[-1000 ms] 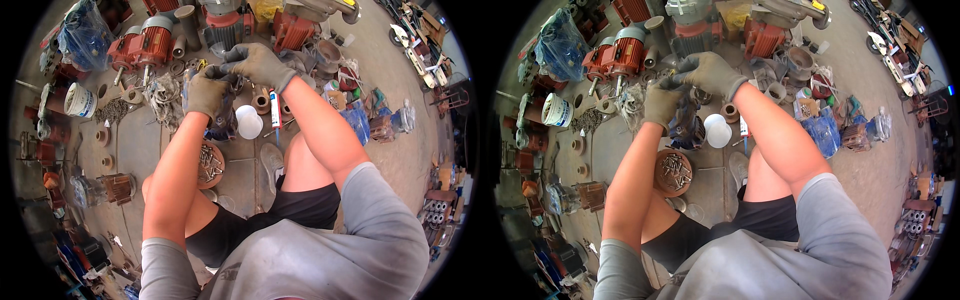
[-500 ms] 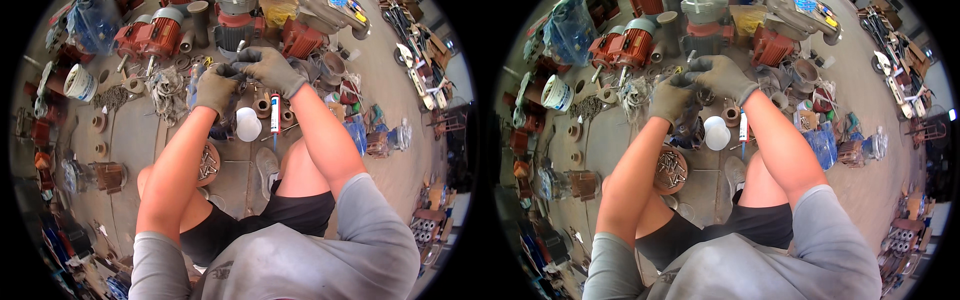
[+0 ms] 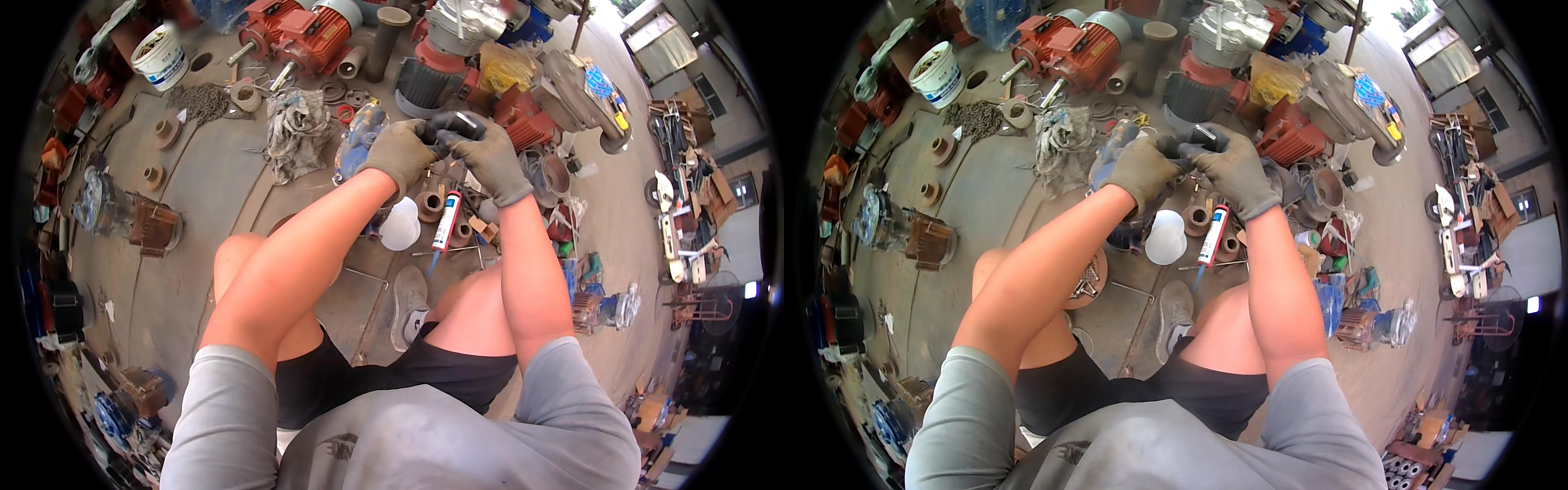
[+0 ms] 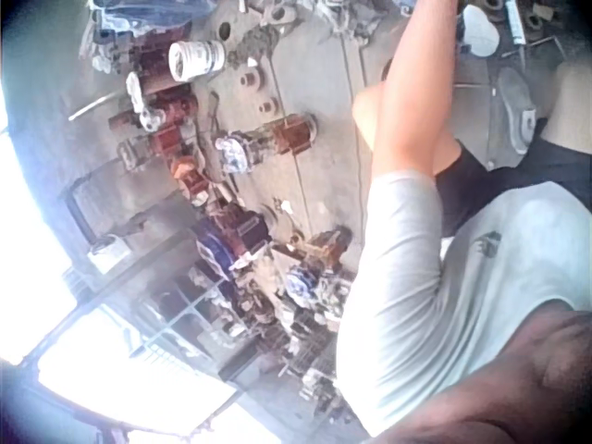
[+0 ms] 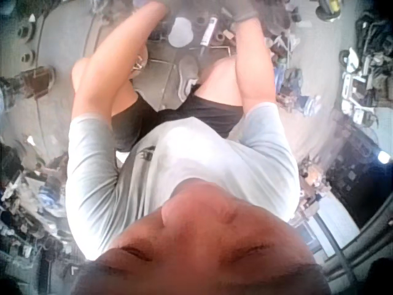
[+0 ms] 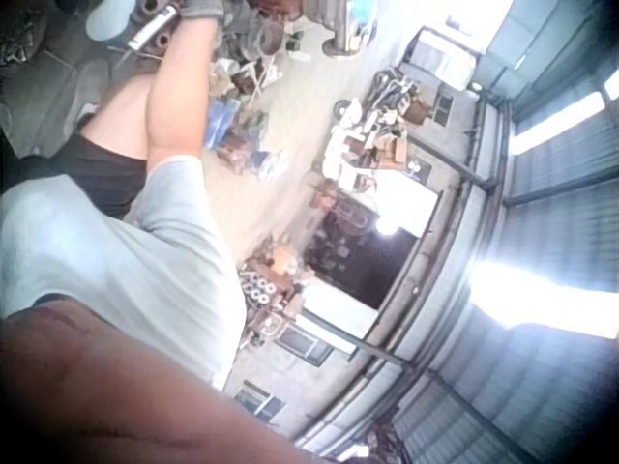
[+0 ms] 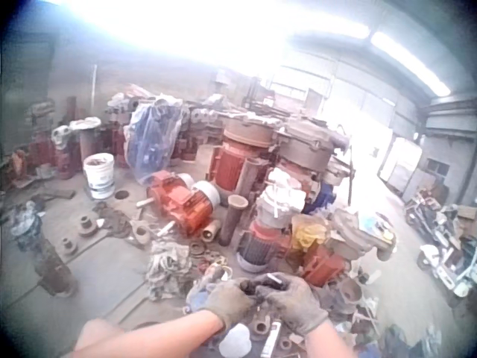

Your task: The person walks through a cluttered workshop carrying a bowl of screws and approaches a blue electric motor. They pick up the motor and begin inserting screws into the top mounting plate by hand, tightening them manually. The person continues to handle the motor and screws, working on the assembly without using power tools.

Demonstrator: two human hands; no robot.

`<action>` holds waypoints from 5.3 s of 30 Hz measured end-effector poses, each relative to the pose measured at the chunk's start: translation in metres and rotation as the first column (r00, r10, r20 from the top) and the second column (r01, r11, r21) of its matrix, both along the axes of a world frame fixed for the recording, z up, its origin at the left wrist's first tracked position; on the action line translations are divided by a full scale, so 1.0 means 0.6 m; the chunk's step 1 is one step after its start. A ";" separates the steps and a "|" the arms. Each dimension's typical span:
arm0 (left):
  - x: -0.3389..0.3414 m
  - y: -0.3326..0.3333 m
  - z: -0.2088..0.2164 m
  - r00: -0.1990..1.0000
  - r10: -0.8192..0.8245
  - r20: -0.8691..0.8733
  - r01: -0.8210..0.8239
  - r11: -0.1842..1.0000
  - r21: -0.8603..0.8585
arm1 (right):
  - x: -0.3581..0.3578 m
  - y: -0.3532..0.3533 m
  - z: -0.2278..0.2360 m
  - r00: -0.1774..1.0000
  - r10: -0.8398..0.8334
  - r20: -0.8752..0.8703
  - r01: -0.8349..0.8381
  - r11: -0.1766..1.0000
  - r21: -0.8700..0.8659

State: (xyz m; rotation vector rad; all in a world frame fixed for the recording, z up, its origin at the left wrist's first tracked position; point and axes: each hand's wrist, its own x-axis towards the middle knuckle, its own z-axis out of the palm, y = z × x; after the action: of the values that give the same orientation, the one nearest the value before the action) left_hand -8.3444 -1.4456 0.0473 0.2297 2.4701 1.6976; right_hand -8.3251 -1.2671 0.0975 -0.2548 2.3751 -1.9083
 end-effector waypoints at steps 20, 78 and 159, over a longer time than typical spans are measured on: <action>-0.008 -0.004 -0.006 0.999 -0.032 -0.038 0.030 0.998 -0.060 | 0.003 -0.007 0.002 0.999 -0.015 0.045 0.018 0.998 -0.052; 0.053 -0.215 0.037 0.992 0.106 -0.072 -0.126 0.916 -0.381 | -0.009 -0.209 -0.045 0.940 0.137 -0.313 0.033 0.875 0.483; 0.068 -0.210 0.024 0.970 0.215 -0.118 -0.225 0.971 -0.083 | -0.029 -0.202 -0.053 0.985 0.168 -0.032 -0.169 0.985 -0.040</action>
State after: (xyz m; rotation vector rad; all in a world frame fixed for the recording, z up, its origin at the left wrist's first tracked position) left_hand -8.3037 -1.5713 0.0617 0.0375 2.7388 1.6807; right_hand -8.3427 -1.3885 0.0655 -0.4735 2.2512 -1.8907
